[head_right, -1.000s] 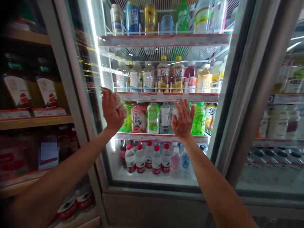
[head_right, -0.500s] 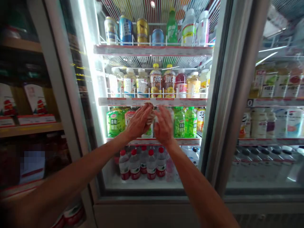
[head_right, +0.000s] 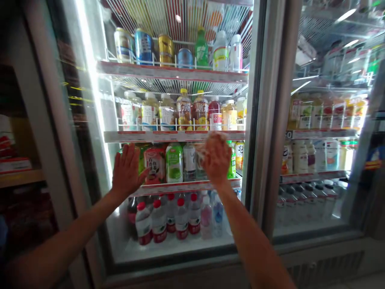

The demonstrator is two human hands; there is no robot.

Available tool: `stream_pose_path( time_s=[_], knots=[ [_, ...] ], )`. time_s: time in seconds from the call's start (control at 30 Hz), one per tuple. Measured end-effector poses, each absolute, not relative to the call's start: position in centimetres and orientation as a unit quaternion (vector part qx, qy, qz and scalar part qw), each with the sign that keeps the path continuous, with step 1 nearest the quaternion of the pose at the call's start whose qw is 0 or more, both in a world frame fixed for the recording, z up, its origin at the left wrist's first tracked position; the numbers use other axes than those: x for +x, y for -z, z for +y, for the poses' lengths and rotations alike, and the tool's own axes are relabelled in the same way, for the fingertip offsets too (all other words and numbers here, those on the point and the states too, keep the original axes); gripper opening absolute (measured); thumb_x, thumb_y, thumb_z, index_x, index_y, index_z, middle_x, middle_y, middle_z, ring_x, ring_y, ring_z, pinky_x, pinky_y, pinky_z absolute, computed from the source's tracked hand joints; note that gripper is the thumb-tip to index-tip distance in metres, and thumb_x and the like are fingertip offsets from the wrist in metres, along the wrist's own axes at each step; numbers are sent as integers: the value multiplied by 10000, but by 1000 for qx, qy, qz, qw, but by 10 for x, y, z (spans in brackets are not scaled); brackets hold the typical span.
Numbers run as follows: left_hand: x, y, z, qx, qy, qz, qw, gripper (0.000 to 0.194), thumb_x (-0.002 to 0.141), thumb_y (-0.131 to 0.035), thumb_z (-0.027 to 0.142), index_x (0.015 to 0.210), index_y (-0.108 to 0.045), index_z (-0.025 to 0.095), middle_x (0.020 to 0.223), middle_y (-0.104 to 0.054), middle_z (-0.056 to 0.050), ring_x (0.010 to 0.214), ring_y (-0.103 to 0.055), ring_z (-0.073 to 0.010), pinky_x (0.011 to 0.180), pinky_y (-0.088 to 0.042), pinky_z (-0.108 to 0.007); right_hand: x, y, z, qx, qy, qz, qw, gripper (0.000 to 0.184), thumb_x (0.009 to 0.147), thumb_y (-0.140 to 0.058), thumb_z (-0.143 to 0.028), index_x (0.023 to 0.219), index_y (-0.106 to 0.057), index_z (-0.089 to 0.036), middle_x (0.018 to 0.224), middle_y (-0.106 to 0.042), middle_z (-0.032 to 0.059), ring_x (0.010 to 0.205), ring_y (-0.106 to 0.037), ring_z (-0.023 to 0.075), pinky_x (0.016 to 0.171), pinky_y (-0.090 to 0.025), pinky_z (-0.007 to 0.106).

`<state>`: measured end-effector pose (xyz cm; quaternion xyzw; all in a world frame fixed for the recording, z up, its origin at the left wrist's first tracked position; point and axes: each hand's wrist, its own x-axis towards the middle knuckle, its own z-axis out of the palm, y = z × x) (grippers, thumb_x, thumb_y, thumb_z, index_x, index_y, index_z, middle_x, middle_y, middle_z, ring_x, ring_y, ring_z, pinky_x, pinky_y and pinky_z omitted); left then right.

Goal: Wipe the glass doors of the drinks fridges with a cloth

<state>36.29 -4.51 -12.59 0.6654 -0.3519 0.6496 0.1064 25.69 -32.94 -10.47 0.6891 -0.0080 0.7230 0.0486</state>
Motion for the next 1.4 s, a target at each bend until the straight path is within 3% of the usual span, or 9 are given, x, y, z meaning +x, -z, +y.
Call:
stream_pose_path(
  time_s=[0.13,0.3,0.37,0.5,0.57,0.77,1.0,1.2,1.4],
  knots=[
    [361,123,-50,656,-661,-348,104,780,841,-478,442,1437,-61,161,1487,-150,-129,1382,-113,-267,1118,-123,-467,262,102,-335,602,-795,-76,-1,454,874,-336,-238,1284,-437,-70,1363,-404,204,1330,-277,291,1042,-280,516],
    [363,122,-46,654,-664,-349,102,751,844,-478,434,1436,-96,172,1479,-189,-117,1378,-144,-250,1121,-141,-444,282,125,-257,716,-682,89,121,446,828,-441,-264,1274,-463,-251,1354,-468,14,1336,-285,229,1098,-252,434],
    [363,123,-45,654,-664,-347,101,746,846,-470,438,1435,-100,167,1480,-186,-120,1377,-143,-252,1118,-148,-443,272,126,-273,719,-680,71,122,450,835,-432,-264,1284,-440,-295,1327,-495,-7,1311,-330,210,1100,-238,437],
    [361,124,-47,661,-662,-340,99,744,856,-448,433,1435,-79,146,1481,-165,-134,1381,-113,-259,1113,-147,-456,251,108,-336,647,-761,-38,36,500,860,-308,-192,1358,-332,-162,1389,-381,161,1332,-270,294,1019,-235,599],
    [361,124,-47,661,-663,-338,97,743,859,-443,431,1435,-74,144,1482,-162,-135,1381,-107,-259,1112,-149,-458,255,104,-334,627,-777,-51,10,488,852,-313,-177,1333,-372,-117,1412,-330,195,1351,-219,308,1014,-253,597],
    [362,124,-45,657,-666,-341,91,747,850,-461,437,1434,-95,150,1476,-191,-132,1376,-148,-257,1110,-162,-450,269,134,-287,699,-697,110,115,441,802,-449,-210,1231,-500,-295,1313,-505,9,1325,-313,211,1073,-304,439],
    [361,124,-47,664,-660,-337,99,751,846,-466,431,1434,-97,145,1475,-187,-135,1377,-136,-256,1118,-141,-447,257,119,-345,593,-805,-21,24,512,851,-309,-127,1362,-323,-141,1396,-357,196,1361,-214,268,1032,-258,577],
    [363,125,-46,650,-672,-342,101,755,832,-494,429,1433,-119,167,1470,-216,-125,1373,-167,-251,1111,-172,-441,266,151,-284,694,-700,118,121,441,812,-440,-232,1247,-473,-300,1303,-512,-6,1311,-340,194,1060,-355,400],
    [358,127,-52,664,-655,-336,131,722,845,-468,405,1431,-125,158,1481,-164,-127,1380,-118,-254,1120,-126,-468,254,132,-341,600,-799,-2,21,543,843,-314,-128,1385,-272,-148,1405,-341,180,1352,-226,284,1032,-267,576]
  ],
)
